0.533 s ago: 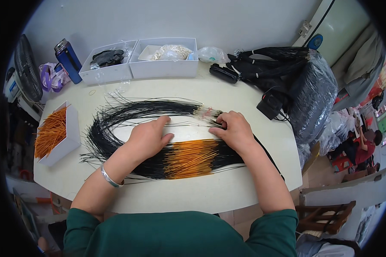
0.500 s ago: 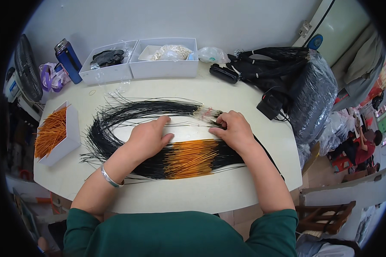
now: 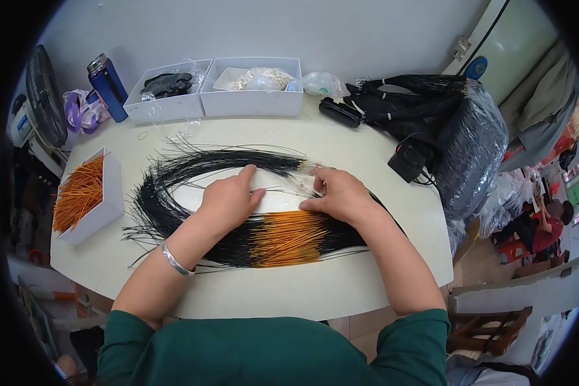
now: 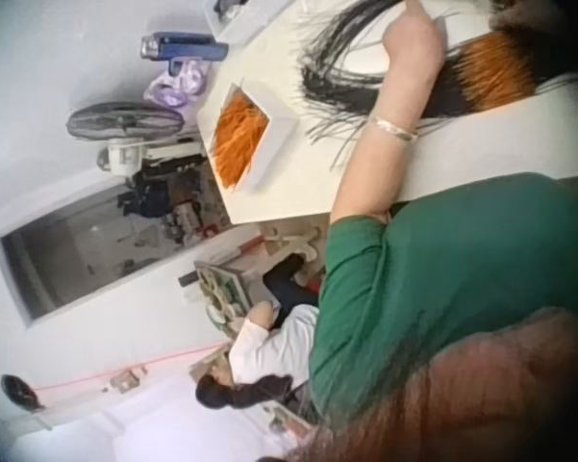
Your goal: The person slides orange tubes onto black fibers by hand and aligns the assembled strands on the table.
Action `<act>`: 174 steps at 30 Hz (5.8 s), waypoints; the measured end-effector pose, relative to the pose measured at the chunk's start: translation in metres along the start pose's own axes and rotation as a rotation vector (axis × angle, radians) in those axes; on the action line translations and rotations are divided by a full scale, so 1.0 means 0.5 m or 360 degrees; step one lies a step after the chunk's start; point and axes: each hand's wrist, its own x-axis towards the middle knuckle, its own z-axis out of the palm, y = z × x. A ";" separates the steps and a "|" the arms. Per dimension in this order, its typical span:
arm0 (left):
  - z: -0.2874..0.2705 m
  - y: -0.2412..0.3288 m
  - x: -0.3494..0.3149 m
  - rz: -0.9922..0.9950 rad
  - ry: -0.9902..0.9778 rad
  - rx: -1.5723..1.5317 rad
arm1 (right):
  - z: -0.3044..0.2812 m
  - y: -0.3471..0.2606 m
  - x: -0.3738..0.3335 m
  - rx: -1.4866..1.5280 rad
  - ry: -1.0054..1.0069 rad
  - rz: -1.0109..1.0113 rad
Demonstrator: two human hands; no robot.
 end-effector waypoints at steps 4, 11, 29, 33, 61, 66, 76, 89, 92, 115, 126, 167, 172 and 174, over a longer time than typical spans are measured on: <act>0.001 0.002 0.004 -0.0031 0.0017 0.0003 | -0.003 0.002 0.015 0.0022 -0.0290 -0.0068; -0.006 -0.013 -0.020 0.0035 0.0085 -0.0162 | -0.008 0.018 0.023 0.0089 -0.0083 -0.0265; -0.001 0.038 0.003 -0.0253 -0.0633 -0.2443 | -0.010 0.026 -0.019 0.0960 0.0481 -0.0374; -0.008 0.038 0.034 -0.0259 -0.0717 -0.2951 | 0.006 0.023 -0.033 0.0728 0.0320 -0.0411; -0.092 -0.217 0.045 -0.0688 0.0409 -0.3463 | 0.052 0.047 -0.018 0.0249 0.0368 -0.0418; -0.074 -0.262 0.051 -0.0732 0.0536 -0.3739 | 0.033 0.027 -0.020 0.0456 0.0170 -0.0411; -0.085 -0.241 0.042 -0.0533 0.0571 -0.3770 | 0.005 0.033 -0.019 0.0750 -0.0015 -0.0186; -0.096 -0.220 0.017 -0.0505 0.0494 -0.3763 | -0.042 -0.203 0.073 0.0268 0.0478 -0.0868; -0.095 -0.216 0.017 -0.0476 0.0468 -0.3762 | 0.003 -0.290 0.098 0.0285 0.0435 -0.0890; -0.061 -0.228 0.041 -0.0614 0.0163 -0.3505 | 0.074 -0.328 0.112 -0.0107 0.0609 -0.0852; -0.060 -0.222 0.034 -0.0526 0.0303 -0.3447 | 0.073 -0.293 0.107 -0.0377 0.0626 -0.0803; -0.145 -0.182 -0.222 -0.0213 0.0401 -0.2534 | 0.202 -0.377 -0.007 0.0716 0.0153 -0.1253; -0.157 -0.219 -0.239 -0.0326 0.0487 -0.2543 | 0.227 -0.366 -0.018 0.1106 -0.0065 -0.0836; -0.166 -0.230 -0.248 -0.0370 0.0507 -0.2611 | 0.244 -0.353 -0.017 0.1151 -0.0062 -0.0817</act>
